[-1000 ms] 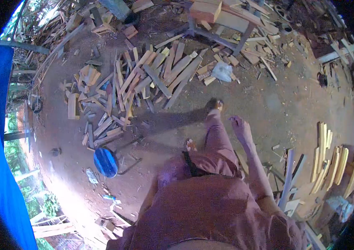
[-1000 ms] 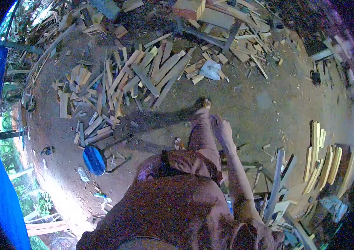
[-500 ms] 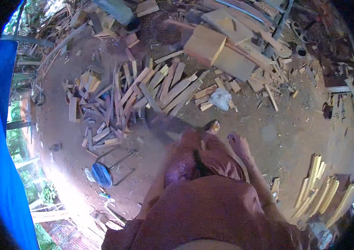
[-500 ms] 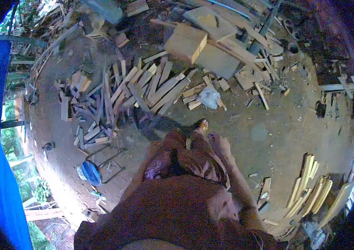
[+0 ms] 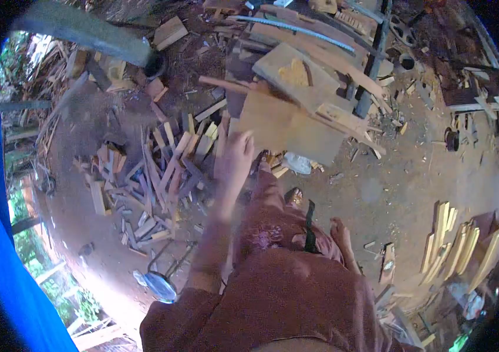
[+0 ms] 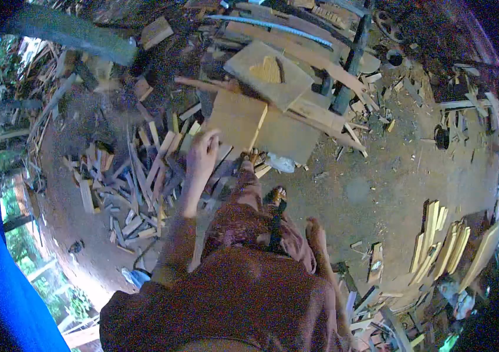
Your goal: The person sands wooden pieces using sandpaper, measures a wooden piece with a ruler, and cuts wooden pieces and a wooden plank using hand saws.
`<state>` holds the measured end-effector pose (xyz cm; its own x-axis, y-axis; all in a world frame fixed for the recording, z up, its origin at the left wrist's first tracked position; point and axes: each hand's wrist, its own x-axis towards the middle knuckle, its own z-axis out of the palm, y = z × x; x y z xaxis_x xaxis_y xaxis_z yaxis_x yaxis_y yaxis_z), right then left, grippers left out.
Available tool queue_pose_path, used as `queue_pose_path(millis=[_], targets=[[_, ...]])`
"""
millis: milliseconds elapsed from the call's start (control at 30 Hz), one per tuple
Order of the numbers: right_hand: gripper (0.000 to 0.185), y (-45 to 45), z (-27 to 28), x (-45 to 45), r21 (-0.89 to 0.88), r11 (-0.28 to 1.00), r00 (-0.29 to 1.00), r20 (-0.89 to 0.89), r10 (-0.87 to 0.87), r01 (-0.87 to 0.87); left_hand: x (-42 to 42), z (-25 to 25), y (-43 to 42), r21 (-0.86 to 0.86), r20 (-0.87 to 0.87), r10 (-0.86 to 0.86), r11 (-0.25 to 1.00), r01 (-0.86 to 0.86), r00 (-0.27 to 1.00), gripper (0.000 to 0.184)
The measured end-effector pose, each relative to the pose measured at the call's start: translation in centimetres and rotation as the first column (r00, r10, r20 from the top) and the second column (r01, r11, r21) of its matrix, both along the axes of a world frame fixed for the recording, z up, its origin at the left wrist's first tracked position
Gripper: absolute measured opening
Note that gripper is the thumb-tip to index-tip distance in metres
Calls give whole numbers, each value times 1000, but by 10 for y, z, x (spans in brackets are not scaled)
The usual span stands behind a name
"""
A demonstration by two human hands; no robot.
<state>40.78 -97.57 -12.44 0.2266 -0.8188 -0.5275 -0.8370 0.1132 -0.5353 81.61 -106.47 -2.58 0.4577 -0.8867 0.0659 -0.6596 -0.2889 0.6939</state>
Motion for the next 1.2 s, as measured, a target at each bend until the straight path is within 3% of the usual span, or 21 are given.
queue_pose_path(millis=[33,100,267,333,433,500,533,567,600,633,667,767,800,833,900,933,967,1033,1067,1167,1200], targets=[[27,12,-22,-11,-6,1000,999,41,-29,30,12,2,-33,-56,86,-67,996,72,994,22],[30,27,-41,-24,265,959,975,-218,-43,101,29,2,-97,-77,240,-152,982,175,959,25],[31,52,-16,-12,309,897,948,-112,-297,317,45,-40,-195,-92,436,-288,928,360,852,25],[32,33,17,20,349,842,908,-68,-414,411,48,-57,-208,84,570,-384,907,413,727,28],[30,36,-3,37,272,881,917,-14,-398,387,56,-64,-212,224,444,-486,874,432,753,26],[27,16,-5,53,172,923,938,-33,-345,345,58,-62,-214,178,480,-461,884,432,746,24],[28,-1,-18,56,80,951,954,3,-299,297,60,-54,-216,152,380,-450,892,425,808,24],[24,-48,-2,73,61,959,960,-31,-277,278,61,-42,-217,127,276,-435,900,416,857,24],[21,-106,26,93,49,964,964,-69,-257,260,58,-21,-213,-18,309,-367,920,391,878,27],[22,-150,33,107,-255,930,965,80,-252,264,57,-11,-205,-15,310,-374,917,398,874,27],[24,-214,63,129,-352,902,968,121,-222,251,58,-4,-195,3,165,-348,936,353,923,27],[26,-355,57,151,-413,887,977,43,-208,207,58,1,-146,-64,-145,-279,960,272,949,25],[25,-390,50,157,-519,834,982,132,-137,186,58,-1,-123,-13,-200,-234,972,236,952,24],[24,-421,43,166,-504,845,984,84,-158,178,60,-4,-101,38,-250,-187,978,203,950,24],[23,-492,-13,164,-575,816,995,-30,-91,58,69,-9,-63,286,-44,-248,925,250,968,23],[25,-515,-59,150,-643,763,994,-107,-9,-62,68,-40,-24,124,-305,-65,987,107,950,26],[25,-517,-55,158,-642,765,994,-108,-9,-63,67,-78,16,8,-563,76,996,-86,823,28],[31,-519,-30,185,-663,748,979,-162,-120,-18,90,-103,70,281,-302,36,958,53,953,34],[35,-525,-25,190,-581,813,967,-227,-115,-39,93,-137,116,340,-216,75,941,3,973,29],[36,-535,-59,182,-712,697,970,-217,-114,-78,104,-193,239,581,-136,136,813,-32,981,24],[37,-530,-45,188,-664,748,972,-188,-140,-21,108,-196,264,639,-141,145,769,-22,979,24]])
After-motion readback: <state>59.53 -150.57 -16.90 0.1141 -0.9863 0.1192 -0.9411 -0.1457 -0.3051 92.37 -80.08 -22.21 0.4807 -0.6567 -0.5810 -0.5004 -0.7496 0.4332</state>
